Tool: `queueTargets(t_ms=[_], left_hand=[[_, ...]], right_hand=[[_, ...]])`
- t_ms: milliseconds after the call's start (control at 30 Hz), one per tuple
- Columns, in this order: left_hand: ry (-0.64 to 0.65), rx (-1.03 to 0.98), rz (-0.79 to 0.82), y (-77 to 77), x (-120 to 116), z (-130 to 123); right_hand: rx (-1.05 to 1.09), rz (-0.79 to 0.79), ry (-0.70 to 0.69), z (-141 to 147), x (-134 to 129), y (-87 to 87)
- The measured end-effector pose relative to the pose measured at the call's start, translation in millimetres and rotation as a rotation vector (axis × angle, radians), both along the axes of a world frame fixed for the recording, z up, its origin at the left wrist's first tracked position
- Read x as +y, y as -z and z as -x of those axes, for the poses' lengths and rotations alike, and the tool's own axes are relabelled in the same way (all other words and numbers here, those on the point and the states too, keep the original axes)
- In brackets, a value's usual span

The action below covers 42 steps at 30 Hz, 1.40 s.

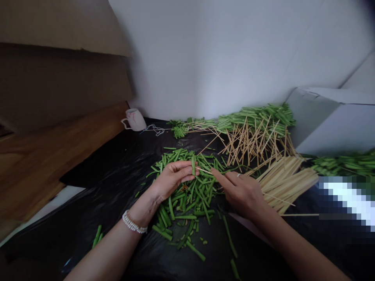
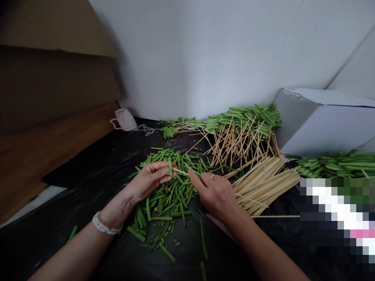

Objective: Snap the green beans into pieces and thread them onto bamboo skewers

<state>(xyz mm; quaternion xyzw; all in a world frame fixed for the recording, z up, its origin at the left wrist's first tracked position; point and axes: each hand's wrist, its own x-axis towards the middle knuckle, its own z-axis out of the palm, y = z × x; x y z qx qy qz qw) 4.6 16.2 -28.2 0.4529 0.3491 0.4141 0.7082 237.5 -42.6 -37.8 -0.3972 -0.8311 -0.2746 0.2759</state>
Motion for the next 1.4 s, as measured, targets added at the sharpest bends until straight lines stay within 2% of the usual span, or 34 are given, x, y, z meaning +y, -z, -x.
queueTargets(t_ms=[233, 600, 967, 1067, 1233, 1400], left_hand=[[-0.018, 0.032, -0.015, -0.7, -0.1, -1.2], [-0.088, 0.153, -0.135, 6.7, 3.7, 1.5], [-0.052, 0.198, -0.224, 2.8, 0.6, -1.7], [-0.085, 0.162, -0.193, 0.7, -0.1, -1.6], [-0.197, -0.024, -0.081, -2.7, 4.2, 1.6], [-0.171, -0.117, 0.076, 0.4, 7.6, 3.6]], right_hand=[[-0.012, 0.026, 0.017, -0.3, 0.5, 4.0], [-0.043, 0.048, 0.036, 1.6, -0.5, 8.5], [0.048, 0.161, 0.006, 7.5, 0.4, 9.4], [0.05, 0.146, 0.023, 6.7, 1.7, 6.4], [0.069, 0.1, 0.034, 3.1, 3.4, 4.3], [0.091, 0.08, 0.024, 3.2, 3.1, 7.1]])
